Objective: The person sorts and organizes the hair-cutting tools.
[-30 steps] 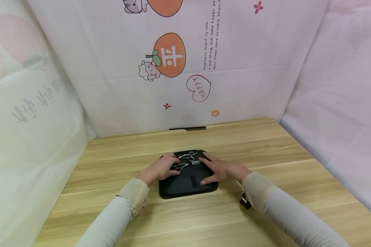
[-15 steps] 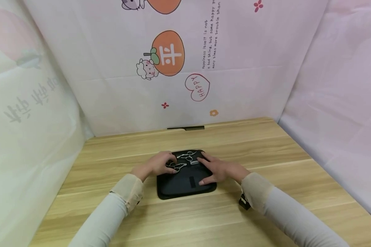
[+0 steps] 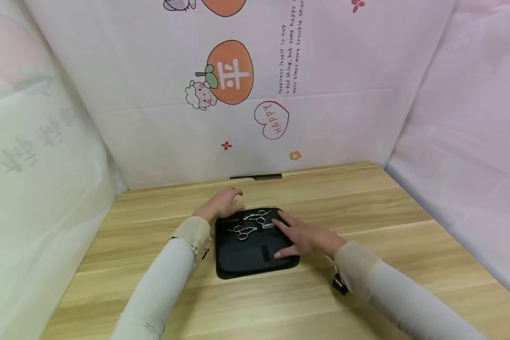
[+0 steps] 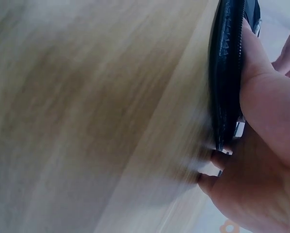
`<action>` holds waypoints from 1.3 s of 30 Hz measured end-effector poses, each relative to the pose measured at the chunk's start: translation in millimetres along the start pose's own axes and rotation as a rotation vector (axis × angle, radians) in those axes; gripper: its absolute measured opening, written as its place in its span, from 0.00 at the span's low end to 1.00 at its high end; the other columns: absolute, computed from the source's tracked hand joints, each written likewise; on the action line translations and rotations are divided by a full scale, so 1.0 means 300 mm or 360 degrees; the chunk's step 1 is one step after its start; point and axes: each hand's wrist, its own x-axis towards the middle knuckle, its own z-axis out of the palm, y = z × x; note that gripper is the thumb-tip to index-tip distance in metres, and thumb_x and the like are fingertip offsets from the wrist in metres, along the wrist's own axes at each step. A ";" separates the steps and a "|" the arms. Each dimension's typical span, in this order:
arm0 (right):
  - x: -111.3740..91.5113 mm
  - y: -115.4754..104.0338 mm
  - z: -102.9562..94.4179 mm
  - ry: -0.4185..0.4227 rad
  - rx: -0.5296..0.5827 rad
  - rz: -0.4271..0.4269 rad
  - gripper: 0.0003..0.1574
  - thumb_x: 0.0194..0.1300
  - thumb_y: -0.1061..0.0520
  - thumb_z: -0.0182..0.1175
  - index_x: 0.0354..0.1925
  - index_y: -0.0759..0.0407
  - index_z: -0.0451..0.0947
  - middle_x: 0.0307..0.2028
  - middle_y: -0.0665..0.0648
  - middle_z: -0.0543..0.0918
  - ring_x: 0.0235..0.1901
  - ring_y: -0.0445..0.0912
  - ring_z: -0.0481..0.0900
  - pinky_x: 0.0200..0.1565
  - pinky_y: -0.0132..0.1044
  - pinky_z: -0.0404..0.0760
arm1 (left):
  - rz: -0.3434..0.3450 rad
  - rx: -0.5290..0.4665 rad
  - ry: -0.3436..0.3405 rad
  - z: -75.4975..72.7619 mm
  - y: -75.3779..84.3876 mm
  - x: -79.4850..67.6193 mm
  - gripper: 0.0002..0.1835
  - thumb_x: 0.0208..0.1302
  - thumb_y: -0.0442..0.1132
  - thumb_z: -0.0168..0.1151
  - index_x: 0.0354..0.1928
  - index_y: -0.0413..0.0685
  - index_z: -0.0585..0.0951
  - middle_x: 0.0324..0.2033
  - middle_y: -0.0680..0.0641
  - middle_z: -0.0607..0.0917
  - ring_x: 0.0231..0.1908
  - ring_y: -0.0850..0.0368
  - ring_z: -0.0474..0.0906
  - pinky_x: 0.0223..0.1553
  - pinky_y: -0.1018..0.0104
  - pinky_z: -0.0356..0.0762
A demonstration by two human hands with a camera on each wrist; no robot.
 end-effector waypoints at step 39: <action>-0.001 0.014 0.003 -0.0022 -0.0007 0.0021 0.68 0.62 0.20 0.58 0.83 0.46 0.39 0.82 0.56 0.32 0.79 0.62 0.44 0.72 0.58 0.60 | -0.0440 -0.0105 -0.0410 -0.026 -0.097 0.214 0.41 0.72 0.56 0.56 0.75 0.37 0.59 0.74 0.34 0.60 0.71 0.39 0.61 0.68 0.46 0.65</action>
